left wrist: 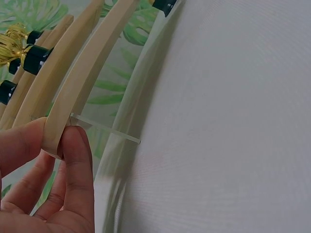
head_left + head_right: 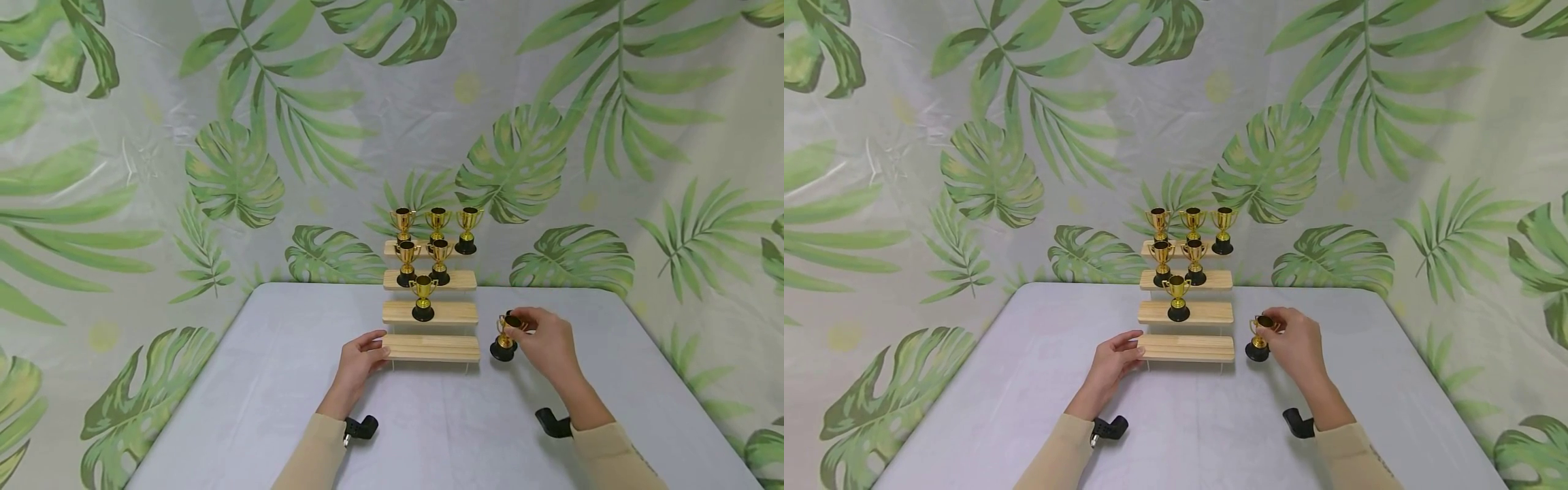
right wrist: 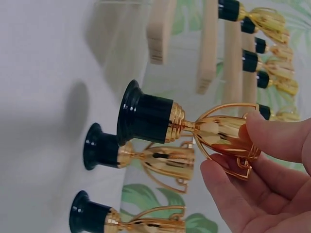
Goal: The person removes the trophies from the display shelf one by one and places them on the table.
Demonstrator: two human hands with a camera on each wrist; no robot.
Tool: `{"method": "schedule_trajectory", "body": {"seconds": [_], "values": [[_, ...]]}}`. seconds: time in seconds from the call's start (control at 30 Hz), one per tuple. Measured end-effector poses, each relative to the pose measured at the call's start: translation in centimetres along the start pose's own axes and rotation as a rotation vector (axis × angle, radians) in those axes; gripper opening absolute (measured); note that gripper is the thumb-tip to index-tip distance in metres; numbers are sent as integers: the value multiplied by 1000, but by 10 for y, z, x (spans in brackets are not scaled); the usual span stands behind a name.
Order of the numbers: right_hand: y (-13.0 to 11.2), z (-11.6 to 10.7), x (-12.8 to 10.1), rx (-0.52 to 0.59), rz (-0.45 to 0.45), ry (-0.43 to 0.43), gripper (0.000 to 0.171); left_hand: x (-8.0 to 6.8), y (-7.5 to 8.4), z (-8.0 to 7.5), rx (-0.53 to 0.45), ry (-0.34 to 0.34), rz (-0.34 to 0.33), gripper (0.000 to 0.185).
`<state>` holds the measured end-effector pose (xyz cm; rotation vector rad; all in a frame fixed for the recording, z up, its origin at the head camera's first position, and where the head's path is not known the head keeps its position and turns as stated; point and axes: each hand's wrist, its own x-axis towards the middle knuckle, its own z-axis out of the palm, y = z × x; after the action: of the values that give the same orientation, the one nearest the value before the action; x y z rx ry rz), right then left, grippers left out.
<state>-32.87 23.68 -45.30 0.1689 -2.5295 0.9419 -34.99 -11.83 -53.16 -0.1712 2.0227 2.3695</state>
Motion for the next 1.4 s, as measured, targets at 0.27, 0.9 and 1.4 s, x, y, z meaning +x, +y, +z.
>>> {"method": "schedule_trajectory", "body": {"seconds": [0.27,0.9,1.4], "values": [[8,9,-5,-15,-13,12,33,-1,0,-1,-9,-16,14,44],[26,24,-14,-11,21,9,34,1,-2,-1,-7,-7,9,42],[30,24,-15,11,26,-10,39,3,-3,-3,5,-18,5,44]]}}
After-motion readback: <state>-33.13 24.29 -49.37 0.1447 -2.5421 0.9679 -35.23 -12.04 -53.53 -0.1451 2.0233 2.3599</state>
